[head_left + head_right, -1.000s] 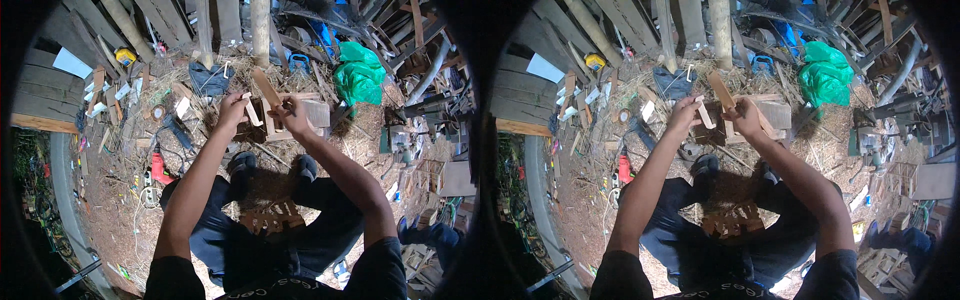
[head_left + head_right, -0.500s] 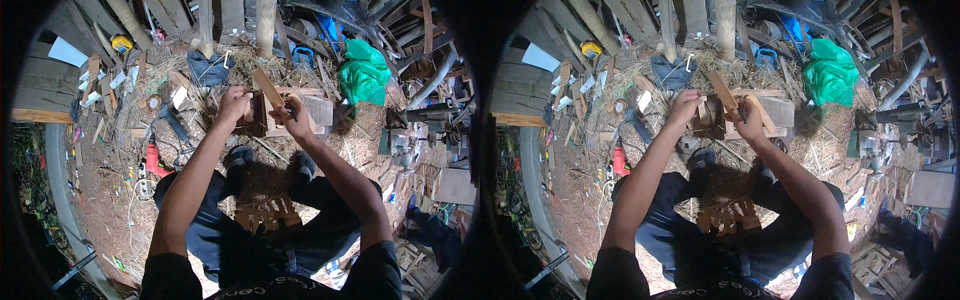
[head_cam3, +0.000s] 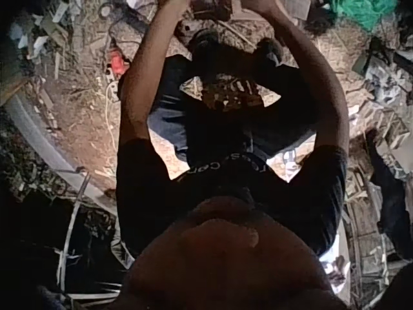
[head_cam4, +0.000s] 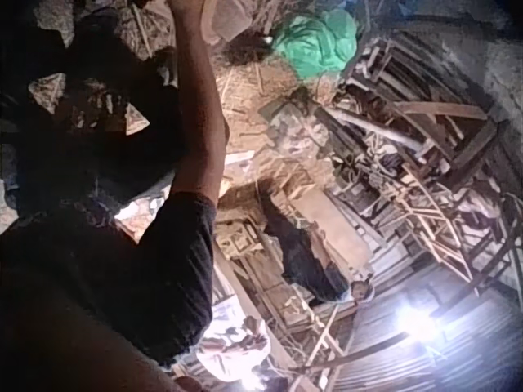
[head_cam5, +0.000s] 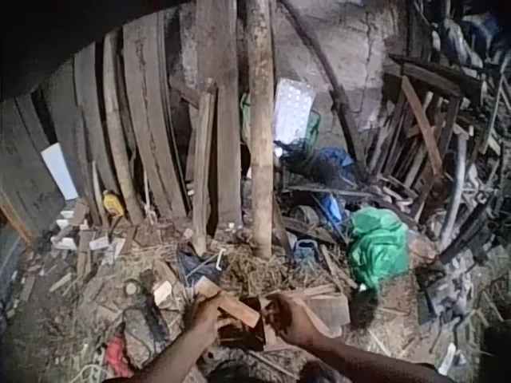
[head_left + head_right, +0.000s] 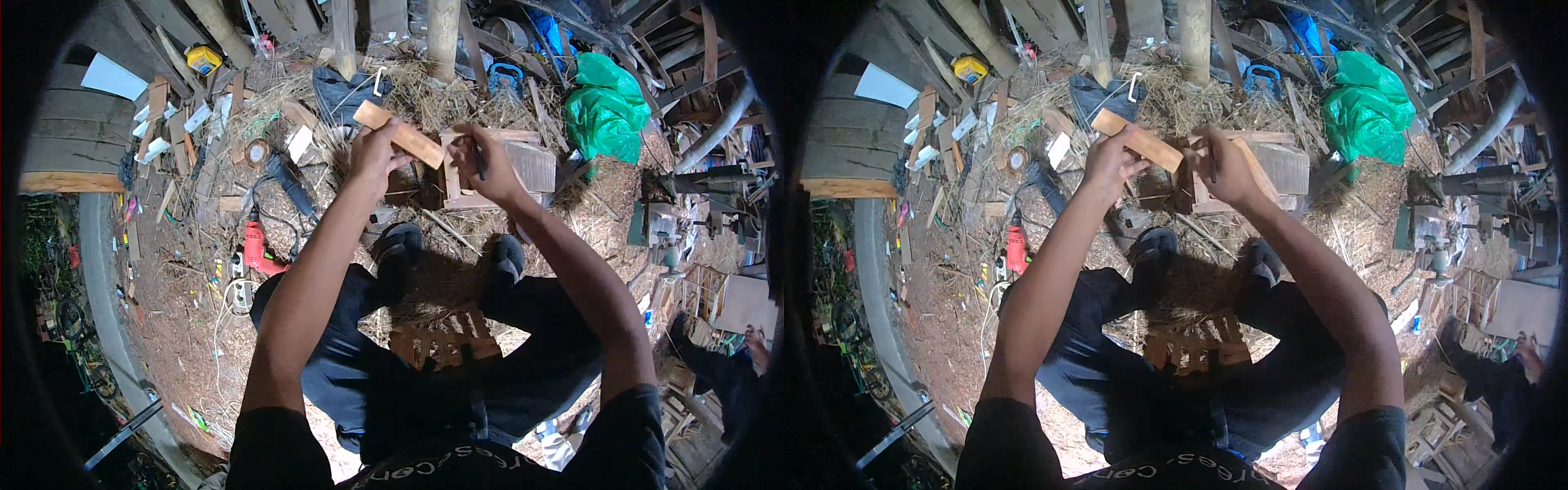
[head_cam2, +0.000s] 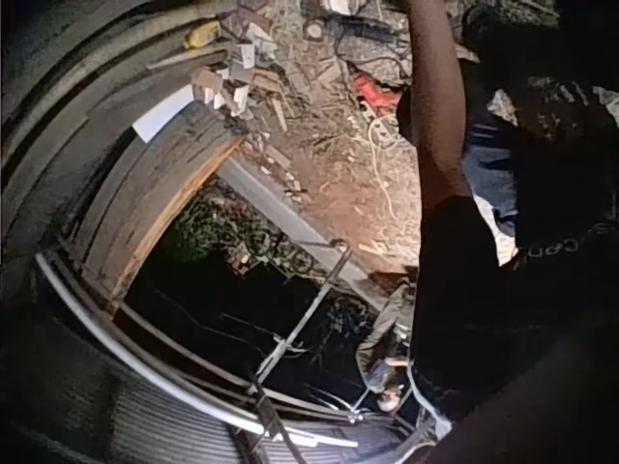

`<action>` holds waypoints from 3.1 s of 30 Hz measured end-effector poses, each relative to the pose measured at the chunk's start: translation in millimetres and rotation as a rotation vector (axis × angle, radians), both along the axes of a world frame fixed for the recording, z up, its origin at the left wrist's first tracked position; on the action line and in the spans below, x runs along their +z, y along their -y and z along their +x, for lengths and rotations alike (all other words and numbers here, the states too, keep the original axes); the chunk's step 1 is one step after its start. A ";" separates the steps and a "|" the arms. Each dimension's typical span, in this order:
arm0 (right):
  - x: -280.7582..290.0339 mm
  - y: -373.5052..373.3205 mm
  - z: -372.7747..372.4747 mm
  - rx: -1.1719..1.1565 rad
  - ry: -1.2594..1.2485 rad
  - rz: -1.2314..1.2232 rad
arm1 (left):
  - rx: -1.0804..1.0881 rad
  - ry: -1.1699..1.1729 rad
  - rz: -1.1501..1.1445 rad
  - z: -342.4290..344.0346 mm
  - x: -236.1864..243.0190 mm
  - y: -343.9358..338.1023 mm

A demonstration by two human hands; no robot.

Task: The person fits wooden pieces together, marks a piece of wood with a pencil, and cuts it using a hand saw.

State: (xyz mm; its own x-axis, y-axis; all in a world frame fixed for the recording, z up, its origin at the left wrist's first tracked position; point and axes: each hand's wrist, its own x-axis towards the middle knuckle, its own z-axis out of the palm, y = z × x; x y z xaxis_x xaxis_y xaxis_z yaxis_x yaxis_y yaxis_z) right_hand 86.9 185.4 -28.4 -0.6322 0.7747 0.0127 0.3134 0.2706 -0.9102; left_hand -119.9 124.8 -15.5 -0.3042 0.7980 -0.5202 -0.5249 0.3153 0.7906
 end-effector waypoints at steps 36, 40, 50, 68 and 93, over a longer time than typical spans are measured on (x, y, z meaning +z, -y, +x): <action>-80.9 20.2 72.3 -0.172 0.700 0.286 | -0.094 -0.532 0.020 50.2 -36.9 7.0; -80.4 31.1 28.8 -0.186 0.497 0.230 | -0.160 -0.886 0.054 30.1 -70.7 10.8; -82.7 22.9 -11.2 -0.031 0.984 0.514 | -0.130 -1.158 -0.168 38.4 -55.7 15.9; 59.2 15.4 64.0 -0.290 -0.413 -0.550 | 0.089 0.053 0.237 57.6 51.7 16.1; -122.6 17.4 171.1 -0.963 -0.152 -0.189 | -0.379 -1.195 0.044 170.4 -120.3 -37.0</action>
